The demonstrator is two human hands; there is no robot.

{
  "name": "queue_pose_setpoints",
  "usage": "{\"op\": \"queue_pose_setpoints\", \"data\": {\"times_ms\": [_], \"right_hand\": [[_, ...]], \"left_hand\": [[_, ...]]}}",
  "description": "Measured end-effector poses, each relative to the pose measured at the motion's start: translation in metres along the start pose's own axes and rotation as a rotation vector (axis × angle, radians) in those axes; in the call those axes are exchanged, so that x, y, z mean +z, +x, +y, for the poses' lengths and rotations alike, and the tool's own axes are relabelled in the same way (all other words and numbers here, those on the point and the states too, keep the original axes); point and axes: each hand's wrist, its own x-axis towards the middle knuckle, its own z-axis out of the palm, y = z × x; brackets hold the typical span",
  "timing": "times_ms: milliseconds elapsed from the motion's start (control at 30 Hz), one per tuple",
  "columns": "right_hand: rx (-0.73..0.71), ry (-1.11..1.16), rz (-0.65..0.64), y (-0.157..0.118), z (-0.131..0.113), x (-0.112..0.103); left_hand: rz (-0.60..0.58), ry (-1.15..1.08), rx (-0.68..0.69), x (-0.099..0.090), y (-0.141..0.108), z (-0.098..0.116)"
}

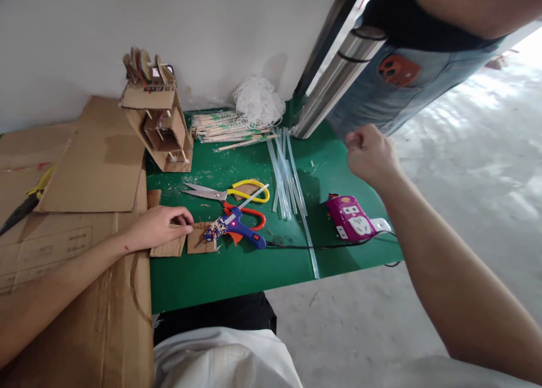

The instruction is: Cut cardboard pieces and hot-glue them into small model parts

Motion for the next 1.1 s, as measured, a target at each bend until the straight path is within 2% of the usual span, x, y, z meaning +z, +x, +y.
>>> {"op": "queue_pose_setpoints", "data": {"times_ms": [233,400,533,667,767,967,1100], "right_hand": [[-0.033,-0.058,0.051,-0.017,-0.029,-0.001],[-0.126,0.069,0.007,-0.033,-0.046,0.004],[-0.292,0.051,-0.117,-0.052,-0.061,0.003],[-0.477,0.039,-0.175,-0.074,-0.074,0.001],[-0.563,0.04,-0.247,-0.091,-0.081,0.004],[-0.636,-0.031,-0.502,-0.13,-0.104,0.012],[-0.593,-0.145,-0.627,-0.154,-0.123,0.02]], "left_hand": [[0.003,-0.001,-0.025,0.002,0.001,0.0],[0.024,0.016,0.0,0.002,0.001,-0.002],[0.03,0.045,0.048,0.003,0.001,-0.003],[0.034,0.059,0.07,0.004,0.001,-0.005],[0.043,0.061,0.083,0.005,0.002,-0.007],[0.053,0.037,0.114,0.007,0.002,-0.01],[0.053,0.042,0.117,0.008,0.002,-0.01]]}}
